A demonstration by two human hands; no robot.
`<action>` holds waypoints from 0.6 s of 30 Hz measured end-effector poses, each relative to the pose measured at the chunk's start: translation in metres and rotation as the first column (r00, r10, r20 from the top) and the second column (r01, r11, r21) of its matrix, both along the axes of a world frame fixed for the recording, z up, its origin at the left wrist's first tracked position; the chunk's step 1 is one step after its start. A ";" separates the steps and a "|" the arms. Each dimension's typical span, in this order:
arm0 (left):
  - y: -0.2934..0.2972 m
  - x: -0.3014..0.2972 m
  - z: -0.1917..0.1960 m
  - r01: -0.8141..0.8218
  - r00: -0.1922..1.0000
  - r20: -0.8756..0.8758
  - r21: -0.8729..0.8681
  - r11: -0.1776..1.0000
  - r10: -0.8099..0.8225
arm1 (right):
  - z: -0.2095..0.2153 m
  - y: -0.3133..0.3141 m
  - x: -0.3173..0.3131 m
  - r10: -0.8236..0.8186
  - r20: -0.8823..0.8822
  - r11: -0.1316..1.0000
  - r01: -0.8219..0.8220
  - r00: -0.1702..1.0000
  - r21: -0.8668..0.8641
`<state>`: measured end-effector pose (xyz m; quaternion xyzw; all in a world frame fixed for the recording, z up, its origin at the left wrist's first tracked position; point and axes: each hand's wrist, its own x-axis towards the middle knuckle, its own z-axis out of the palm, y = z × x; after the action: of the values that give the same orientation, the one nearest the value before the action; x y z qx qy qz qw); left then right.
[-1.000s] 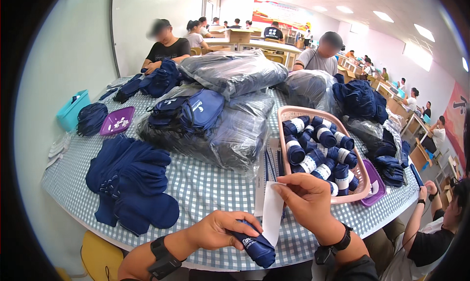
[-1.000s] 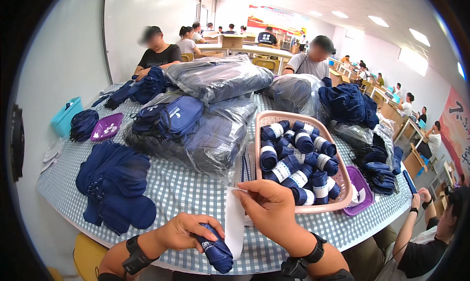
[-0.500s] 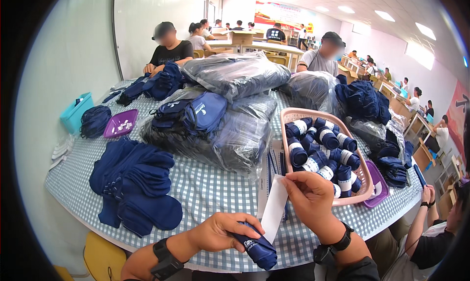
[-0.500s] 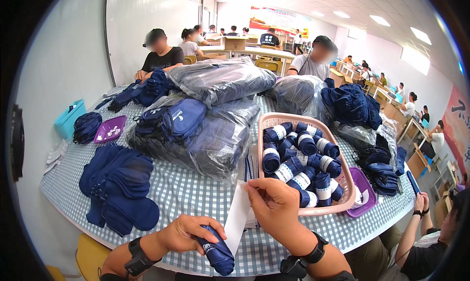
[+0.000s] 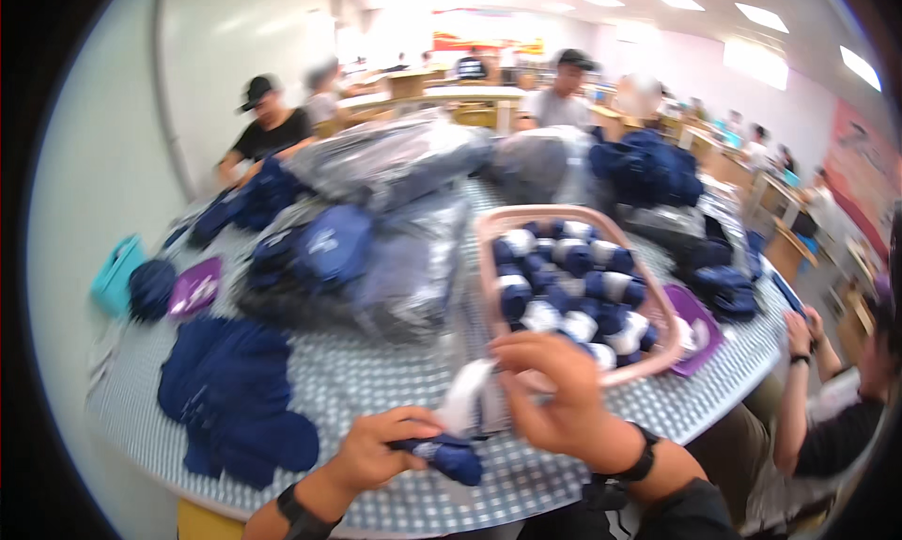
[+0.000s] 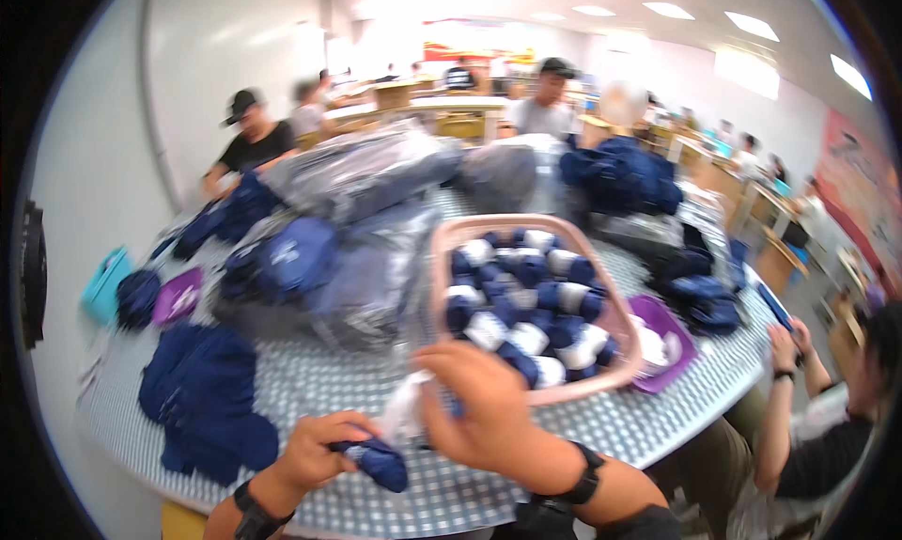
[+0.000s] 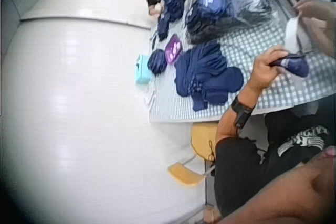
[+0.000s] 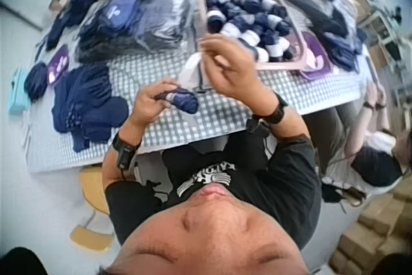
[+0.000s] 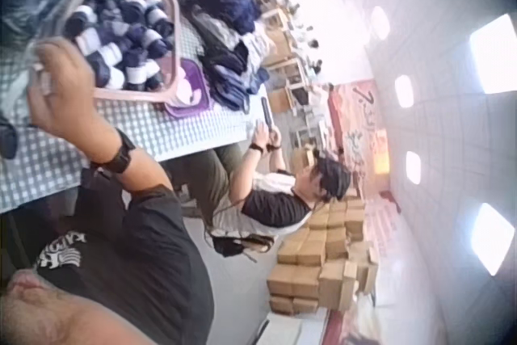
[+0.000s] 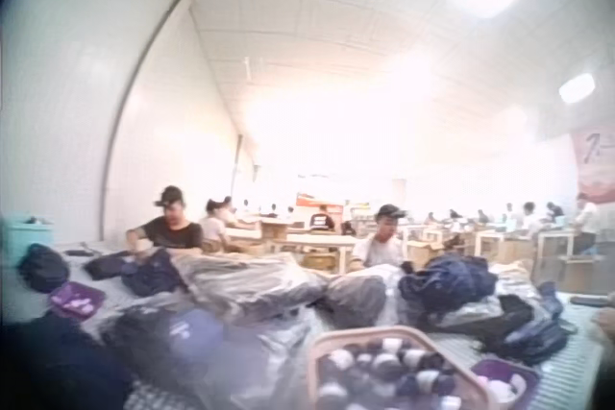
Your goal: Applying labels to rolled fabric components and sorting them.
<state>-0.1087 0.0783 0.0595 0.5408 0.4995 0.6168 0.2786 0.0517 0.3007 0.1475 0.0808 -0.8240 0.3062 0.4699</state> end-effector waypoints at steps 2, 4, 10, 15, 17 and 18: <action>0.001 -0.004 -0.007 -0.069 0.996 -0.045 0.044 0.997 0.071 | 0.000 -0.007 0.007 0.105 0.191 0.993 -0.091 0.976 -0.078; 0.002 -0.004 -0.013 -0.106 0.994 0.008 0.068 0.992 0.106 | 0.002 -0.011 0.007 0.184 0.250 0.983 -0.173 0.951 -0.065; -0.005 -0.017 -0.018 -0.117 0.991 -0.076 -0.136 0.984 0.107 | 0.004 -0.026 0.016 0.503 0.049 0.860 -0.495 0.863 -0.122; -0.005 -0.018 -0.026 -0.190 0.969 0.123 -0.174 0.966 0.213 | -0.017 -0.044 0.021 0.501 0.029 0.807 -0.479 0.865 0.346; -0.007 -0.020 -0.025 -0.137 0.941 0.280 -0.198 0.971 0.189 | -0.030 -0.052 0.020 0.509 0.041 0.740 -0.462 0.860 0.488; -0.008 -0.022 -0.024 -0.114 0.917 0.354 -0.205 0.972 0.182 | -0.036 -0.054 0.018 0.514 0.052 0.703 -0.455 0.856 0.546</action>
<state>-0.1312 0.0705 0.0355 0.3478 0.5314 0.6791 0.3680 0.0697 0.2462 0.1114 0.4393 -0.7995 0.1698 0.3727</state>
